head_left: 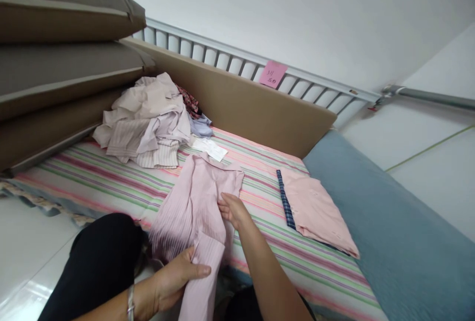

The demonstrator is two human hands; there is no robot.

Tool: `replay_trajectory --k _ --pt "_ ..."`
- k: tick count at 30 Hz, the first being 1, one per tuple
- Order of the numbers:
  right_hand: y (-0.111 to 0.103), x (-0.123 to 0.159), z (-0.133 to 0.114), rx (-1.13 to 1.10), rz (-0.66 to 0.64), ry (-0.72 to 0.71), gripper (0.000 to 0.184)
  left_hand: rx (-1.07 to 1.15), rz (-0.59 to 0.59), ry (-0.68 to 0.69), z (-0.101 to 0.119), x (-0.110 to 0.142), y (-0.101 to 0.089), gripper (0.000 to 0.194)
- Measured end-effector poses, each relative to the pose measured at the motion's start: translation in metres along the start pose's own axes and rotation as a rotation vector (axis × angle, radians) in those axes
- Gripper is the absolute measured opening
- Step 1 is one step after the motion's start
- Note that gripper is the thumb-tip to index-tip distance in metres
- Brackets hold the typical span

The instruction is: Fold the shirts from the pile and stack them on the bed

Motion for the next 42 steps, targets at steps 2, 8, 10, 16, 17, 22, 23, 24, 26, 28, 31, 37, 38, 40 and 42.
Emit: replay_trajectory --k 2,8,10,16,17,22,23,24,26,28,31,37,38,40,42 --pt "0.01 -0.02 -0.011 0.06 0.043 -0.041 0.043 0.019 -0.033 -0.003 0.002 0.0 0.006 0.047" --pt "0.0 -0.028 -0.043 0.196 0.177 -0.332 0.055 0.059 -0.141 -0.018 0.003 0.003 0.011 0.042" --pt "-0.018 -0.022 -0.047 0.275 0.277 -0.46 0.056 0.081 -0.169 -0.037 -0.003 -0.001 0.006 0.043" --pt "-0.056 -0.026 -0.018 0.497 0.462 -0.496 0.045 0.068 -0.085 -0.133 -0.041 -0.023 -0.03 0.045" --pt "-0.057 -0.029 -0.015 0.501 0.464 -0.49 0.046 0.046 -0.055 -0.139 -0.044 -0.025 -0.034 0.045" --pt "-0.055 -0.037 -0.012 0.474 0.438 -0.506 0.056 -0.004 -0.085 -0.125 -0.035 -0.022 -0.025 0.039" --pt "-0.055 -0.037 -0.013 0.469 0.44 -0.513 0.056 -0.006 -0.116 -0.128 -0.031 -0.021 -0.022 0.038" --pt "-0.054 -0.036 -0.013 0.466 0.447 -0.516 0.055 -0.012 -0.139 -0.131 -0.029 -0.02 -0.022 0.039" --pt "-0.055 -0.033 -0.013 0.462 0.467 -0.509 0.051 -0.031 -0.128 -0.142 -0.027 -0.022 -0.029 0.042" --pt "-0.059 -0.024 -0.01 0.445 0.484 -0.498 0.047 -0.047 -0.067 -0.151 -0.03 -0.026 -0.043 0.043" --pt "-0.072 0.004 0.008 0.399 0.485 -0.503 0.045 -0.076 -0.004 -0.173 -0.04 -0.032 -0.064 0.045" --pt "-0.098 0.068 0.14 0.24 0.287 -0.094 0.028 -0.191 0.087 -0.146 -0.053 -0.043 -0.092 0.049" --pt "-0.098 0.074 0.164 0.231 0.247 -0.005 0.025 -0.241 0.109 -0.122 -0.053 -0.046 -0.096 0.049" --pt "-0.094 0.077 0.199 0.216 0.195 0.085 0.029 -0.339 0.166 -0.056 -0.052 -0.05 -0.103 0.046" --pt "-0.085 0.071 0.216 0.191 0.171 0.093 0.043 -0.404 0.22 0.013 -0.051 -0.054 -0.107 0.039"
Point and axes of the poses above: each hand's wrist, its own x-axis away from the middle knuckle, its own y-axis out of the palm, z = x × y, the point moved 5 cm from there along -x, towards the middle knuckle, and after that the axes turned 3 degrees about x, right-handed, at the moved point
